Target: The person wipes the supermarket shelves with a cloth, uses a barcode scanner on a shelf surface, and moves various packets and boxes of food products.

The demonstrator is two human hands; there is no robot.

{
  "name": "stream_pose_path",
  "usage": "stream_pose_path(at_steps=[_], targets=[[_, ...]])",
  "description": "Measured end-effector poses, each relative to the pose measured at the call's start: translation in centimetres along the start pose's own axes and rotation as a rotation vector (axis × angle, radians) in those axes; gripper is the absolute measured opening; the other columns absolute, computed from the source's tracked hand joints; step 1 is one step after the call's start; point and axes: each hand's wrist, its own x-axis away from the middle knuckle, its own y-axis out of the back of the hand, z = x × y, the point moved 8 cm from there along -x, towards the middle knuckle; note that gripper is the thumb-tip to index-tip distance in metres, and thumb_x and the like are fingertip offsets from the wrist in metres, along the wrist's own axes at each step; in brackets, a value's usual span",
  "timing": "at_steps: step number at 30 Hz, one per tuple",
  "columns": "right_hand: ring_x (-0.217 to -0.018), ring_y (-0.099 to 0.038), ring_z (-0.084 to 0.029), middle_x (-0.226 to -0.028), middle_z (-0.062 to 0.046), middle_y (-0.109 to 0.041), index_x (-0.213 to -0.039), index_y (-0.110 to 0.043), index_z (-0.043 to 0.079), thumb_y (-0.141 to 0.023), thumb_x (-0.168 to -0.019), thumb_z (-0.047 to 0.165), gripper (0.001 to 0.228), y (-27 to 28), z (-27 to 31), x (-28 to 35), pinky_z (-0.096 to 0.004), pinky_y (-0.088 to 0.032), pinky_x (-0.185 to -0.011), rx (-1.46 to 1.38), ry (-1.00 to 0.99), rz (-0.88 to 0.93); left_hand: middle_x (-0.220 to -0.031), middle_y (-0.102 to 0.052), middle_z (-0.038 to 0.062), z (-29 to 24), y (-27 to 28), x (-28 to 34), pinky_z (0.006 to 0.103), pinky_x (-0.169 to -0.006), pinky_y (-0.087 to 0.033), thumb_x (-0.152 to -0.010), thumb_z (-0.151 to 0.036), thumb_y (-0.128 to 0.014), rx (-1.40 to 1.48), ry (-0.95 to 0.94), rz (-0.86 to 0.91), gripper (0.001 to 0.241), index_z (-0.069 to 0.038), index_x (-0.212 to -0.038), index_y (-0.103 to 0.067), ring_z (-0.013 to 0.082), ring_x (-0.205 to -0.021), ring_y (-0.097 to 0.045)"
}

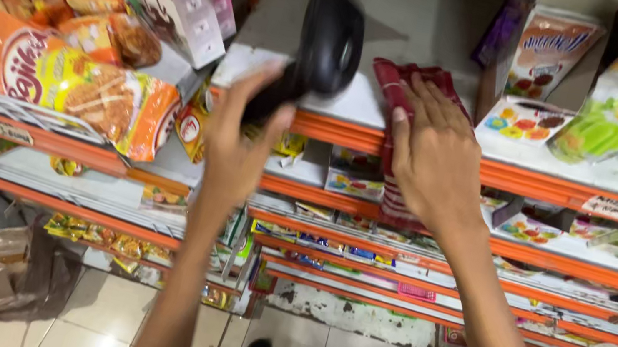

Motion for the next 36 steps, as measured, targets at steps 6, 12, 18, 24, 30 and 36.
stream_pose_path(at_steps=[6,12,18,24,30,36], targets=[[-0.14,-0.043,-0.043,-0.148,-0.029,-0.049,-0.138,-0.054,-0.012,-0.043,-0.109,0.026,0.049,-4.8,1.6,-7.2,-0.049,-0.032,-0.115,-0.1,0.083,0.099,-0.112,-0.062,0.009,-0.1,-2.6,13.9,0.0326,-0.092,-0.048,-0.112,-0.041,-0.049,0.556,0.439,-0.208,0.048,0.001,-0.137,-0.052,0.0144,-0.1,-0.057],[-0.143,-0.045,-0.034,-0.147,-0.021,-0.054,-0.145,-0.052,0.0,-0.037,-0.106,0.032,0.053,-10.4,10.1,-7.4,-0.043,-0.033,-0.123,-0.211,-0.021,0.419,-0.085,-0.064,0.01,2.0,-2.7,16.9,0.0292,-0.054,-0.051,-0.104,-0.043,-0.057,0.948,0.557,-0.242,0.052,-0.003,-0.135,-0.047,0.0129,-0.06,-0.057],[-0.144,-0.04,-0.036,-0.152,-0.023,-0.048,-0.144,-0.051,-0.005,-0.032,-0.109,0.034,0.056,-6.6,6.8,-4.8,-0.046,-0.028,-0.121,-0.222,0.03,0.249,-0.094,-0.068,0.014,5.2,2.8,18.5,0.0285,-0.057,-0.049,-0.104,-0.045,-0.062,0.86,0.425,-0.161,0.056,0.001,-0.132,-0.05,0.0134,-0.065,-0.057],[-0.139,-0.046,-0.041,-0.141,-0.025,-0.056,-0.109,-0.073,-0.001,-0.043,-0.099,0.031,0.046,-9.5,4.5,-11.2,-0.05,-0.033,-0.119,0.379,0.169,0.258,-0.091,-0.065,0.012,6.0,4.8,18.2,0.0287,-0.054,-0.046,-0.101,-0.046,-0.063,0.93,0.467,-0.164,0.058,0.002,-0.131,-0.048,0.0146,-0.064,-0.057],[-0.136,-0.048,-0.042,-0.146,-0.027,-0.054,-0.138,-0.057,-0.01,-0.041,-0.108,0.028,0.051,-8.3,13.7,-7.5,-0.047,-0.035,-0.115,-0.07,0.19,-0.004,-0.101,-0.062,0.011,2.8,3.9,12.3,0.0307,-0.071,-0.05,-0.106,-0.039,-0.058,0.962,0.482,0.015,0.054,0.0,-0.141,-0.045,0.0141,-0.079,-0.058],[-0.137,-0.052,-0.041,-0.144,-0.027,-0.057,-0.143,-0.051,-0.008,-0.042,-0.11,0.027,0.049,-4.8,7.8,-2.5,-0.047,-0.037,-0.119,0.151,0.023,-0.082,-0.109,-0.063,0.006,1.6,5.0,9.6,0.0281,-0.084,-0.05,-0.102,-0.029,-0.06,0.79,0.502,0.197,0.051,-0.001,-0.142,-0.045,0.011,-0.091,-0.057]])
